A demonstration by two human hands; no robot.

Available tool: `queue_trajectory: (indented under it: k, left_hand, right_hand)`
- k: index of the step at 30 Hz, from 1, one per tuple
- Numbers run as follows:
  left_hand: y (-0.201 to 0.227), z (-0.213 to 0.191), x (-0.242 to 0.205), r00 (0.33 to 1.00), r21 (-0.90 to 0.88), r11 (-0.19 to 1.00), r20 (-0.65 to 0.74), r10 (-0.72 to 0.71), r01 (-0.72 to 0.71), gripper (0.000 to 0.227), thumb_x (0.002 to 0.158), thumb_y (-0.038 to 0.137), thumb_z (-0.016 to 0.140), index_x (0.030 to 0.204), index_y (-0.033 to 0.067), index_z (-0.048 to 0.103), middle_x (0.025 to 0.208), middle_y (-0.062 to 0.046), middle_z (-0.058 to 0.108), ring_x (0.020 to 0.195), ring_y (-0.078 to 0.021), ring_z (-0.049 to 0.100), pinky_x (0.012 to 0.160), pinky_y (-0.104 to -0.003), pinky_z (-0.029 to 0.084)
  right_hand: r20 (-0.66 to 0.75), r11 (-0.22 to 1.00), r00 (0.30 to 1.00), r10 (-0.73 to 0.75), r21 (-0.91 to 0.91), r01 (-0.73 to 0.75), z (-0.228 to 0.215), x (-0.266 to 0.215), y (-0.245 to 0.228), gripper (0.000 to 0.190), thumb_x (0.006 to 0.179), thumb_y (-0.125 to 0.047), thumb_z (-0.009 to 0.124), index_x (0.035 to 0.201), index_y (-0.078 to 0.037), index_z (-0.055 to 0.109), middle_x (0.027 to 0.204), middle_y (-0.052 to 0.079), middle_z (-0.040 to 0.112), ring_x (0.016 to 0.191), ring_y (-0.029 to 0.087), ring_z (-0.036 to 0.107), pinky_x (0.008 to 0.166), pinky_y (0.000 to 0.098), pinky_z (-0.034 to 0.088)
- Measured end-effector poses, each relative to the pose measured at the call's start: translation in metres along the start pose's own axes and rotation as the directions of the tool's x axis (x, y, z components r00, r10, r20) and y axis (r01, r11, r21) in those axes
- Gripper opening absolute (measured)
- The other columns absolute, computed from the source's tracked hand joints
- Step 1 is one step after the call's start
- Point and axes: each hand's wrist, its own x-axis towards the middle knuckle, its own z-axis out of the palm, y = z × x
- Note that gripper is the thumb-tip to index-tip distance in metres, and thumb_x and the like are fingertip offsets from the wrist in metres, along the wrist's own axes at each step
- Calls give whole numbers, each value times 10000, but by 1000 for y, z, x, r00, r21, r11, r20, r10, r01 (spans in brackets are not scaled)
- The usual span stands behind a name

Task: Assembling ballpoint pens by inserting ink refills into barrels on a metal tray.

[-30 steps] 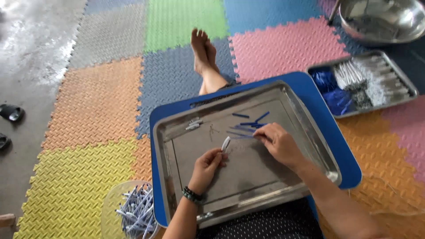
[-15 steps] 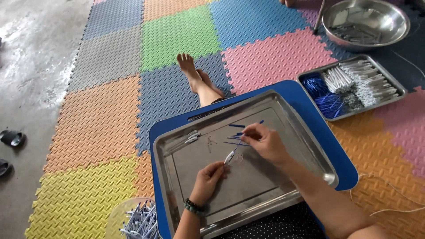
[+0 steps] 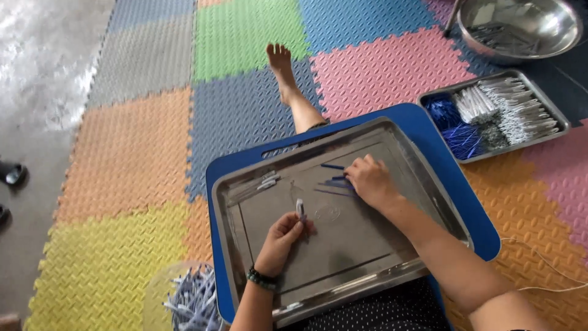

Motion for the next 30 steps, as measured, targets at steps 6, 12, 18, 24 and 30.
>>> queue_trajectory:
  k: [6, 12, 18, 24, 30]
  left_hand:
    - [-17, 10, 3, 975, 31, 997, -208, 82, -77, 263, 1099, 15, 687, 1350, -52, 724, 1109, -213, 845, 892, -285, 840, 824, -412, 692]
    - [-21, 7, 2, 956, 290, 954, -251, 155, -78, 251, 1117, 58, 703, 1336, -44, 771, 1115, -224, 853, 857, -265, 829, 818, -432, 699]
    - [-22, 9, 2, 956, 363, 928, -234, 178, -84, 258, 1129, 58, 665, 1342, -4, 797, 1091, -172, 855, 828, -196, 786, 830, -390, 678]
    - [-23, 8, 1, 955, 354, 933, -246, 164, -69, 276, 1138, 53, 656, 1374, -13, 783, 1110, -176, 847, 830, -196, 765, 862, -396, 678]
    - [-14, 10, -1, 963, 445, 896, -235, 130, -13, 266, 1134, 115, 696, 1355, 40, 825, 1088, -138, 864, 830, -187, 748, 865, -392, 663]
  right_hand:
    - [-132, 998, 991, -6, -65, -2, 51, -9, 17, 131, 1106, -364, 684, 1165, -269, 753, 1074, -25, 682, 1117, 224, 674, 894, 410, 585]
    - [-98, 775, 994, 40, 631, 31, -40, -26, -48, 172, 1174, -347, 652, 1188, -190, 720, 990, 56, 748, 1031, 308, 731, 964, 418, 566]
    - [-171, 744, 983, 65, 664, 67, -31, -35, -56, 149, 1167, -278, 658, 1145, -163, 749, 967, 90, 747, 977, 324, 725, 932, 418, 578]
    - [-155, 712, 986, 56, 699, 69, -43, -40, -53, 155, 1173, -247, 650, 1150, -136, 755, 970, 108, 755, 969, 305, 727, 930, 410, 579]
    - [-49, 555, 983, 180, 830, -60, -64, -38, -58, 122, 1119, -228, 747, 1134, -132, 821, 963, 114, 808, 941, 280, 765, 871, 383, 609]
